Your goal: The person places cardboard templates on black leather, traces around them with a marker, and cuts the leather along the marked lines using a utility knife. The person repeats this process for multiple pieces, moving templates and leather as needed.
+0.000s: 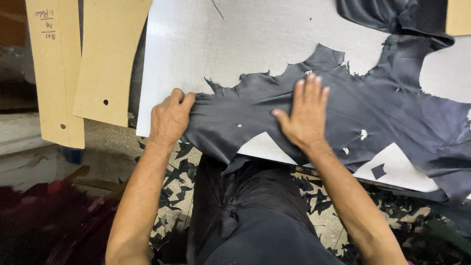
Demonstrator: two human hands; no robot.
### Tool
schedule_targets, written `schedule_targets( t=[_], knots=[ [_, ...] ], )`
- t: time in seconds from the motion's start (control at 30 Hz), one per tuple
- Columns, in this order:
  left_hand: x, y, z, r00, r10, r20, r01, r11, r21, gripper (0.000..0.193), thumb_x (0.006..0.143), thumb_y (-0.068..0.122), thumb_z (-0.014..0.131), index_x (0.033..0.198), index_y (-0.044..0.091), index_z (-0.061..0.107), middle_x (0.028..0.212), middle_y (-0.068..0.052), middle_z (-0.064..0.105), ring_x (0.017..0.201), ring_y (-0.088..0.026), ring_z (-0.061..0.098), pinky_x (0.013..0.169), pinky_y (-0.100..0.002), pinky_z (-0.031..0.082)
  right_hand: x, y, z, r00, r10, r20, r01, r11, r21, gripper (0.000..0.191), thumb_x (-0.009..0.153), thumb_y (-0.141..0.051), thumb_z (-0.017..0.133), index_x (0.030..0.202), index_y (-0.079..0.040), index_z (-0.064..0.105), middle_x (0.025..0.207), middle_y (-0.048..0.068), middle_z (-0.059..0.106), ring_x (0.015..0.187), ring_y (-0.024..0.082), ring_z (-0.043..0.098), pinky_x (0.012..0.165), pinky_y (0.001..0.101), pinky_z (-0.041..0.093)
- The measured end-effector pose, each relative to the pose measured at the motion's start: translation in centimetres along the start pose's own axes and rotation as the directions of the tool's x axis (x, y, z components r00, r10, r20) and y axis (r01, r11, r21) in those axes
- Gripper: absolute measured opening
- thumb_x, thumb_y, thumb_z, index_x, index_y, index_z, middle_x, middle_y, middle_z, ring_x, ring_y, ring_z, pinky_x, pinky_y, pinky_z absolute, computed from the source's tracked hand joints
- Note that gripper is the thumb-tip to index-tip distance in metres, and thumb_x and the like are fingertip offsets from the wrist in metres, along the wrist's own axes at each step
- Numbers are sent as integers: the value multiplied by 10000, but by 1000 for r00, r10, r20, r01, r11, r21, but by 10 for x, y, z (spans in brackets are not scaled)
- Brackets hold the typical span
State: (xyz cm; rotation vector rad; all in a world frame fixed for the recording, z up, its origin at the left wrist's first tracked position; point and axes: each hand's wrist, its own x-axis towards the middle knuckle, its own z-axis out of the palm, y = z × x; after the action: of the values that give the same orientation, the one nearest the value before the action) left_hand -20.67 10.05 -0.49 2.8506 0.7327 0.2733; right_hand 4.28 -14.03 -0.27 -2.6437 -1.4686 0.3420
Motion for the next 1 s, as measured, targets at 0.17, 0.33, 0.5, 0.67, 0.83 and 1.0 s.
schedule_targets(
  t=[0.17,0.33,0.5,0.67,0.83,1.0],
  knots=[
    [23,35,8,995,-25,-95,38,991,131,98,974,108,657,1044,74,717,997,-98,638,907,-257,644,793,-435,521,-5,-66,22,953,-301,29,296,948,114,1004,937,-698,510,1536,92,346,1647,291,217,1556,419,114,1242,593,54],
    [52,121,22,948,223,-228,-281,923,-265,180,932,145,698,1089,58,702,1139,-106,662,1099,-285,632,956,-423,483,-4,-45,10,886,-454,89,440,887,142,886,913,-635,563,1468,46,447,1620,256,303,1545,416,172,1246,585,101],
    [109,142,38,990,105,-95,-128,950,-285,321,821,232,793,1069,46,708,990,-106,667,937,-315,621,833,-452,465,-13,-30,5,817,-550,172,513,830,220,894,907,-613,549,1526,18,417,1594,207,344,1518,362,227,1260,546,125],
    [129,145,44,986,2,165,54,941,-333,201,855,249,813,927,104,693,898,-47,660,901,-252,605,886,-440,437,-15,-28,12,813,-581,36,565,803,190,847,937,-644,515,1507,-23,421,1601,235,332,1513,381,235,1227,560,122],
    [138,135,46,980,181,-79,-197,933,-301,153,862,237,772,885,111,688,927,-63,627,951,-285,579,839,-474,398,-7,-29,7,769,-601,217,579,799,161,824,927,-638,487,1518,-68,414,1590,215,328,1498,386,213,1216,589,113],
    [161,125,46,992,19,-122,-50,966,-254,165,868,280,720,893,125,670,942,-46,632,979,-269,576,856,-505,391,4,-41,2,745,-599,292,594,796,119,876,895,-672,488,1522,-68,403,1625,209,307,1483,392,179,1171,610,104]
  ],
)
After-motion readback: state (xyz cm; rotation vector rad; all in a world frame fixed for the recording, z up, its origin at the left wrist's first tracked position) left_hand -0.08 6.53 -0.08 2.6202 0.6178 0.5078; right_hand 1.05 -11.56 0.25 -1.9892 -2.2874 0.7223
